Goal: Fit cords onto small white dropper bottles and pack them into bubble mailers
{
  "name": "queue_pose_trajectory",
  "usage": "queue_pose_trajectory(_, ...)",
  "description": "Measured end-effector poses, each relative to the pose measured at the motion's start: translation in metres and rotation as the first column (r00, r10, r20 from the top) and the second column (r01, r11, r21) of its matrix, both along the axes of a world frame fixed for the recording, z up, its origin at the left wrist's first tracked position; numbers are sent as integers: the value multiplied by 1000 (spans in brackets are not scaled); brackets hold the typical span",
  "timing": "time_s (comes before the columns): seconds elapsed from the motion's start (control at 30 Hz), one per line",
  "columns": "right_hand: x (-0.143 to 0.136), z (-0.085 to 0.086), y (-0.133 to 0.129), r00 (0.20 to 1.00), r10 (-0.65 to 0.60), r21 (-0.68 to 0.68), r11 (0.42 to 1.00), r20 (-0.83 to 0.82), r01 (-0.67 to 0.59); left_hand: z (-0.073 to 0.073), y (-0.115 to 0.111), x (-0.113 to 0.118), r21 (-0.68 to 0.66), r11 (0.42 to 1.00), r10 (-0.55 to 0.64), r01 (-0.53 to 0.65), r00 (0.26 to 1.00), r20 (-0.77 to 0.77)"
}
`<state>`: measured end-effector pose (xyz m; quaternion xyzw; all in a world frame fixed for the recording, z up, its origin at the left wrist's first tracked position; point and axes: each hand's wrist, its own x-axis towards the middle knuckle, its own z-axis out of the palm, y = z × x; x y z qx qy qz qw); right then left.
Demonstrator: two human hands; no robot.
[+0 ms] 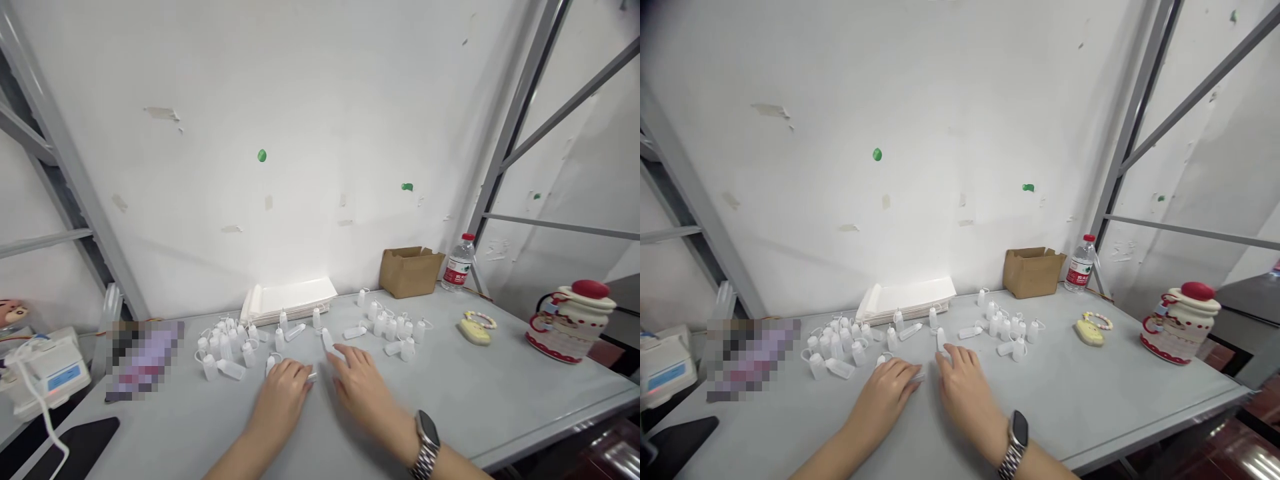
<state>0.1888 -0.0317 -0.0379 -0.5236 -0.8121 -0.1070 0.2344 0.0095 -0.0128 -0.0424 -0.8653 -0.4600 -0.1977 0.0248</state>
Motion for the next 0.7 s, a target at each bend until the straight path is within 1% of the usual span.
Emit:
queue_pose_trajectory(0.03,11,1,-4,997,-21,21,1000,-70,22,0,0,0,6,1000,-2,2,1000,3)
queue_pose_trajectory(0.1,38,2,-8,960,-117,98,984,-254,146,-1,0,-1,16,1000,-9,9,1000,14)
queue_pose_trajectory(0.13,53,1,-8,911,-187,128,960,-367,249,-1,0,-1,19,1000,-12,12,1000,17)
queue_pose_trajectory(0.17,68,1,-7,838,-257,141,921,-482,363,-1,0,-1,18,1000,-16,15,1000,19)
queue_pose_trajectory(0.2,82,-1,-5,760,-322,110,883,-565,456,-1,0,-1,17,1000,-18,18,1000,19)
queue_pose_trajectory(0.23,93,-3,-3,698,-369,41,868,-614,495,-1,0,-1,18,1000,-20,20,1000,18)
queue_pose_trajectory(0.27,102,-5,-1,657,-403,-37,867,-637,496,-1,-1,-1,18,1000,-22,21,1000,15)
queue_pose_trajectory(0.3,107,-7,1,633,-433,-112,870,-641,481,0,-1,0,17,1000,-22,22,1000,11)
queue_pose_trajectory(0.33,110,-9,2,629,-453,-176,874,-632,453,0,-1,0,16,1000,-21,21,1000,7)
queue_pose_trajectory(0.4,108,-12,4,656,-462,-243,883,-597,402,1,-2,0,11,1000,-13,13,1000,0)
queue_pose_trajectory(0.47,98,-14,6,696,-448,-251,893,-562,373,1,-2,0,9,1000,-9,9,1000,0)
queue_pose_trajectory(0.57,76,-14,9,750,-399,-236,917,-528,322,1,-2,-1,13,1000,-17,17,1000,2)
queue_pose_trajectory(0.63,59,-11,13,788,-345,-244,936,-509,252,0,-1,-1,17,1000,-19,19,1000,4)
queue_pose_trajectory(0.7,43,-7,20,832,-268,-259,953,-486,156,-1,-1,-1,25,1000,-18,18,1000,9)
